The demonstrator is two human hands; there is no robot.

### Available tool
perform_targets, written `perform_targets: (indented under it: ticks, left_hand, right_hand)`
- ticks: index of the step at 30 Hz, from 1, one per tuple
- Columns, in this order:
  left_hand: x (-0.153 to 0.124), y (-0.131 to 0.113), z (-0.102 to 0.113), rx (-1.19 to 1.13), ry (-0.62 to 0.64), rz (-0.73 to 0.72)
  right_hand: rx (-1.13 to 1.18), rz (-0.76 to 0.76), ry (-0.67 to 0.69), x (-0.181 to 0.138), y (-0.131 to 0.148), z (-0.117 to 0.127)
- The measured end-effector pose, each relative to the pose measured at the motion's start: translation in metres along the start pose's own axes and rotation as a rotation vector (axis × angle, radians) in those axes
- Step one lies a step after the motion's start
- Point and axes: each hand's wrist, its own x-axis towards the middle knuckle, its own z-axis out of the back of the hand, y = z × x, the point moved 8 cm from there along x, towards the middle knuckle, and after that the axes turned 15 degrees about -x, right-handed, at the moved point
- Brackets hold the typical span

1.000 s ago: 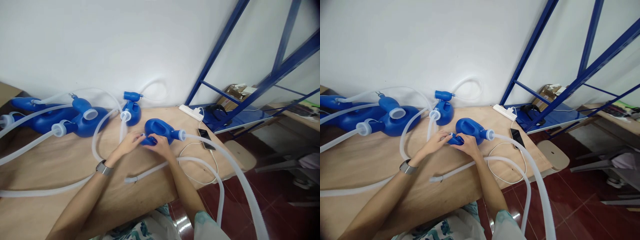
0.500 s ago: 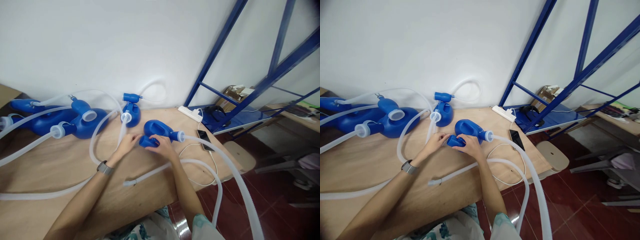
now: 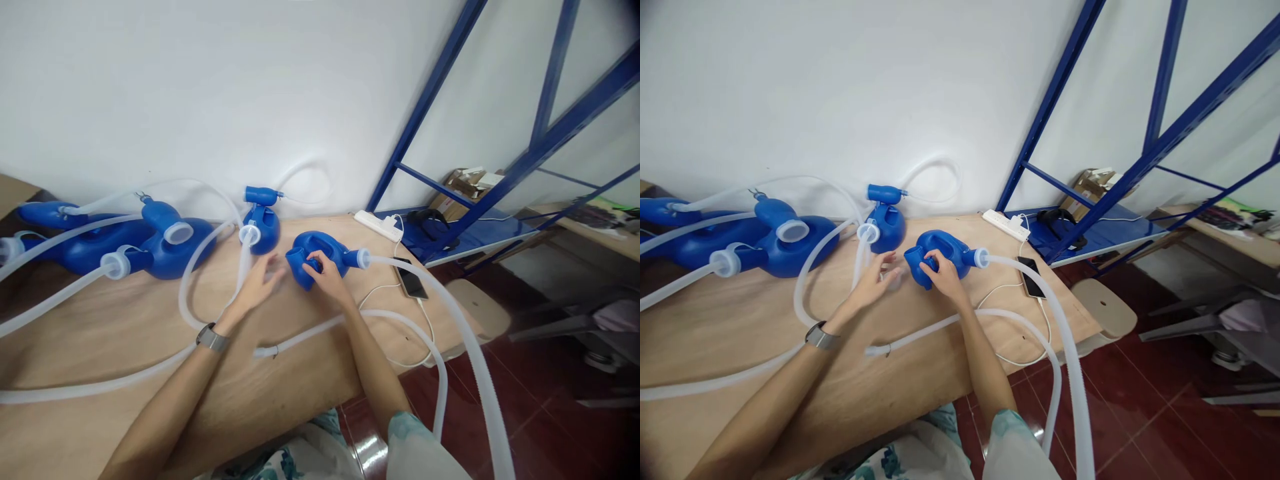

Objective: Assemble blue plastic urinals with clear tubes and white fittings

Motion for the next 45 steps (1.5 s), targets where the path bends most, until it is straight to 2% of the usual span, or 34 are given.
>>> perform_targets:
  ticks: [4,6,8,10,12,14,16,18,20,22,25,29,31,33,38,43,45]
  left_hand:
    - [-0.004,-0.015,-0.016,-0.043,0.192,-0.069]
    - [-0.003,-0.011,-0.019,-0.075,0.213,-0.033]
    - [0.0,-0.002,-0.017,-0.071,0.164,0.017]
    - [0.004,0.007,-0.015,-0.019,0.09,0.044]
    - [0.01,0.016,-0.014,0.042,0.032,0.058]
    - [0.016,0.025,-0.015,0.076,0.003,0.076]
    - [0.023,0.032,-0.018,0.099,-0.001,0.094]
    - [0.028,0.035,-0.021,0.116,-0.008,0.099]
    - [0.033,0.031,-0.023,0.138,-0.043,0.082]
    - [0.039,0.02,-0.029,0.163,-0.072,0.038]
    - [0.058,-0.007,-0.054,0.175,-0.023,-0.06]
    - [0.094,-0.037,-0.107,0.353,0.241,-0.208]
    - [0.109,-0.038,-0.127,0.456,0.355,-0.225]
    - [0.118,-0.035,-0.135,0.479,0.388,-0.219]
    - [0.122,-0.025,-0.138,0.496,0.378,-0.217]
    - [0.123,-0.022,-0.137,0.505,0.37,-0.211]
    - [0.124,-0.023,-0.137,0.505,0.374,-0.213]
  right_hand:
    - [0.06,0.134,0.242,-0.008,0.016,-0.003]
    - [-0.036,0.187,0.278,-0.015,0.026,0.003]
    - [-0.211,0.237,0.167,-0.023,0.037,0.025]
    - [-0.369,0.253,-0.051,-0.031,0.047,0.06]
    - [-0.495,0.202,-0.263,-0.038,0.048,0.097]
    - [-0.655,0.084,-0.368,-0.038,0.039,0.124]
    - [-0.853,-0.041,-0.297,-0.026,0.02,0.133]
    - [-0.994,-0.14,-0.097,-0.008,-0.004,0.127]
    - [-1.037,-0.186,0.093,0.008,-0.023,0.115]
    - [-1.01,-0.172,0.179,0.021,-0.032,0.107]
    - [-0.96,-0.121,0.193,0.035,-0.034,0.104]
    - [-0.933,-0.076,0.205,0.046,-0.037,0.103]
    - [-0.922,-0.051,0.206,0.05,-0.037,0.101]
    - [-0.919,-0.05,0.185,0.053,-0.037,0.1]
    - [-0.918,-0.147,0.051,0.06,-0.044,0.098]
    - [-0.347,-0.38,-0.339,0.059,-0.072,0.11]
    - [-0.226,-0.419,-0.433,0.058,-0.085,0.11]
